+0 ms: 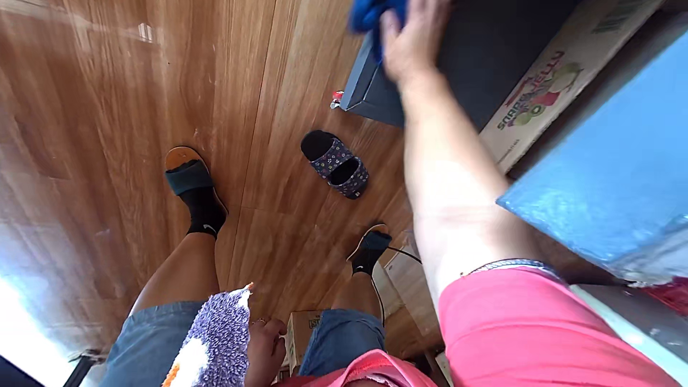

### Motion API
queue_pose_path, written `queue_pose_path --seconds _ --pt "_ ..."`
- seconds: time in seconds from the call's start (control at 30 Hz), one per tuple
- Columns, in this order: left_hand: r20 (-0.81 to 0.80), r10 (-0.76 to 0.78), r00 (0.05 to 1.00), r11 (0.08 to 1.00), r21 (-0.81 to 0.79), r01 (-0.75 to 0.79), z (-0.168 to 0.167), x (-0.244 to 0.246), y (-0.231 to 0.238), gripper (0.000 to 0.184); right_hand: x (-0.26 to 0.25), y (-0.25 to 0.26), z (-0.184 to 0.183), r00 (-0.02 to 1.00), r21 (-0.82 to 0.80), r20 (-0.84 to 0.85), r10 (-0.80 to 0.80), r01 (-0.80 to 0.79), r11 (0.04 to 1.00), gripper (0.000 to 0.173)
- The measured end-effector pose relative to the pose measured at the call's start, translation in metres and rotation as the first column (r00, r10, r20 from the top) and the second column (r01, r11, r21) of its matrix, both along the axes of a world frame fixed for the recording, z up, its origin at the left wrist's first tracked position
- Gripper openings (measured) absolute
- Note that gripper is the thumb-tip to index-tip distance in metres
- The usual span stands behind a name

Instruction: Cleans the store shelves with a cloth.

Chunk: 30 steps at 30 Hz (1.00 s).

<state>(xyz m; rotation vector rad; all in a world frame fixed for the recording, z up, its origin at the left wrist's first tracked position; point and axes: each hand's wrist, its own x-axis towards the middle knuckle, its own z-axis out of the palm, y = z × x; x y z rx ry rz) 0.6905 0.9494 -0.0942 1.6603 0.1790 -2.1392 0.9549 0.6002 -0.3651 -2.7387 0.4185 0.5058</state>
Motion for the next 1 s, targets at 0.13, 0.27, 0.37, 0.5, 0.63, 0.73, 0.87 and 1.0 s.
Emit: queue_pose_path --seconds 0.13,0.27,0.37,0.5,0.63,0.73,0.87,1.0 --pt "-0.045 -0.094 0.995 0.992 -0.094 0.089 -0.009 -0.009 0.007 0.032 -0.092 0.04 0.011 0.964 0.257 0.234 0.128 -0.188 0.948 0.036" --pt "-0.181 -0.209 0.961 0.978 -0.051 0.203 -0.019 -0.011 0.001 0.036 -0.2 0.082 0.075 0.987 0.512 -0.105 -0.123 0.16 0.844 0.039" --pt "-0.18 -0.273 0.945 0.962 -0.065 0.266 -0.024 -0.028 0.005 0.037 -0.256 0.097 0.103 0.863 0.448 -0.493 -0.108 0.358 0.819 0.045" --pt "-0.217 -0.278 0.936 0.96 -0.045 0.275 -0.016 -0.02 -0.007 0.037 -0.274 0.098 0.088 0.686 0.121 -0.668 -0.287 0.481 0.868 0.079" --pt "-0.13 -0.192 0.973 0.978 0.057 0.201 -0.013 -0.033 -0.011 0.031 -0.252 0.099 0.052 0.678 0.077 -0.733 -0.057 0.166 0.983 0.089" --pt "-0.169 -0.247 0.954 0.967 0.027 0.255 -0.018 -0.035 -0.007 0.032 -0.23 0.106 0.036 0.645 0.083 -0.761 0.071 -0.012 0.996 0.09" --pt "-0.201 -0.348 0.916 0.937 -0.031 0.349 -0.018 -0.033 -0.007 0.036 -0.224 0.108 0.043 0.617 -0.029 -0.785 -0.062 0.063 0.998 0.072" --pt "-0.159 -0.354 0.921 0.935 -0.047 0.351 -0.018 -0.031 -0.008 0.036 -0.246 0.097 0.037 0.539 -0.047 -0.839 -0.075 0.064 0.997 0.072"
